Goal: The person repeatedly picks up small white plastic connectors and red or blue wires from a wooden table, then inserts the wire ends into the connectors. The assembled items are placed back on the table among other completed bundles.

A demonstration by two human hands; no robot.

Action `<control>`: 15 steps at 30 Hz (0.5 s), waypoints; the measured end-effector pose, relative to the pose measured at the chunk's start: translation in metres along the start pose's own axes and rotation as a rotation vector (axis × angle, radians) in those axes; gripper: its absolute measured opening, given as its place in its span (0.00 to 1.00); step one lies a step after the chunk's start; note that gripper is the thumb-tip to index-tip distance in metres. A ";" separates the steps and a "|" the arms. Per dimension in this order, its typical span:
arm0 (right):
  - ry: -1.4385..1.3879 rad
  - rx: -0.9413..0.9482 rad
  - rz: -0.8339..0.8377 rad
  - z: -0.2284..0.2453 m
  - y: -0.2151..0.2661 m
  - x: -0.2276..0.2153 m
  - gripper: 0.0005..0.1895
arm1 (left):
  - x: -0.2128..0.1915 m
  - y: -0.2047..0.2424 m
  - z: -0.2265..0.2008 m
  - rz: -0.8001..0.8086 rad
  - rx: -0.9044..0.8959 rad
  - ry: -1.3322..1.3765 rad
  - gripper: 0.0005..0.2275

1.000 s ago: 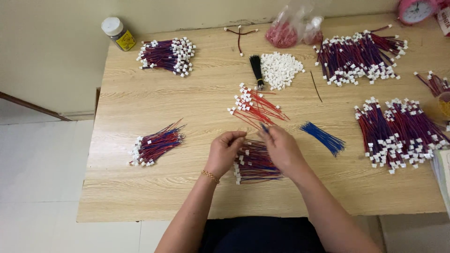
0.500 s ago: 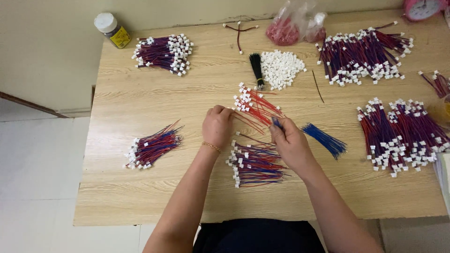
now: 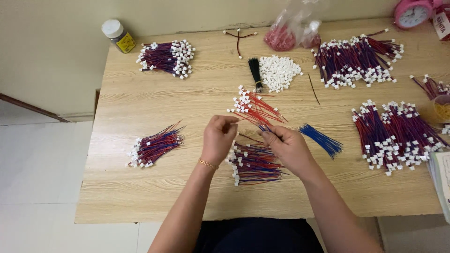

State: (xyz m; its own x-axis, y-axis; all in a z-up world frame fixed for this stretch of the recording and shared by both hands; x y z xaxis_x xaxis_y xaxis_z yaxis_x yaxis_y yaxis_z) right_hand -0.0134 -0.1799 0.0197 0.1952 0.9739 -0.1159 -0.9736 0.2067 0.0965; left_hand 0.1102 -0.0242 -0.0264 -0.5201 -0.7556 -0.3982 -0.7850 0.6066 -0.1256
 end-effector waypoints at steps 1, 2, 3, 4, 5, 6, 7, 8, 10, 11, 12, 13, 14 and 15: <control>0.001 -0.003 0.003 0.005 0.001 0.002 0.09 | 0.001 0.006 -0.011 -0.004 0.001 -0.001 0.05; 0.034 -0.004 0.006 0.010 0.003 0.004 0.09 | 0.003 0.012 -0.018 0.018 -0.017 0.139 0.05; 0.068 -0.006 0.009 0.015 0.003 0.006 0.08 | 0.005 0.017 -0.026 0.039 -0.033 0.279 0.05; 0.069 -0.009 0.012 0.014 0.005 0.007 0.08 | 0.005 0.020 -0.031 0.035 -0.031 0.277 0.05; 0.108 -0.018 0.019 0.014 0.006 0.008 0.08 | 0.008 0.023 -0.035 0.062 -0.032 0.362 0.06; 0.148 -0.027 0.026 0.013 0.008 0.009 0.08 | 0.011 0.026 -0.039 0.089 -0.033 0.447 0.07; 0.150 -0.029 0.027 0.017 0.009 0.010 0.08 | 0.013 0.027 -0.038 0.088 -0.030 0.446 0.07; 0.231 -0.039 0.030 0.022 0.011 0.010 0.08 | 0.015 0.028 -0.037 0.097 -0.033 0.509 0.07; 0.313 -0.051 0.030 0.033 0.016 0.013 0.08 | 0.018 0.031 -0.037 0.107 -0.035 0.572 0.07; 0.352 -0.056 0.029 0.040 0.018 0.014 0.08 | 0.019 0.033 -0.039 0.110 -0.049 0.590 0.06; 0.390 -0.062 0.027 0.048 0.021 0.015 0.08 | 0.020 0.035 -0.041 0.114 -0.063 0.608 0.05; 0.391 -0.062 0.025 0.045 0.021 0.014 0.08 | 0.021 0.035 -0.042 0.115 -0.062 0.609 0.05; 0.368 -0.061 0.025 0.042 0.021 0.013 0.08 | 0.023 0.036 -0.041 0.118 -0.071 0.620 0.05; 0.345 -0.061 0.027 0.040 0.020 0.012 0.07 | 0.024 0.037 -0.041 0.118 -0.081 0.631 0.04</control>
State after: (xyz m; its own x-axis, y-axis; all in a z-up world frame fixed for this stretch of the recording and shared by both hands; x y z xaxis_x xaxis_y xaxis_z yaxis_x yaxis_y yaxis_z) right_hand -0.0260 -0.1599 0.0594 0.1282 0.8875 -0.4426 -0.9851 0.1655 0.0465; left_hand 0.0550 -0.0301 -0.0032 -0.6827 -0.7003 0.2086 -0.7208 0.6923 -0.0347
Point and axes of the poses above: each hand's wrist, its own y-axis away from the middle knuckle, its own x-axis out of the palm, z = x × y, the point moved 6 cm from there along -y, towards the middle knuckle, and after that the axes turned 13 degrees about z, right-handed, at the moved point
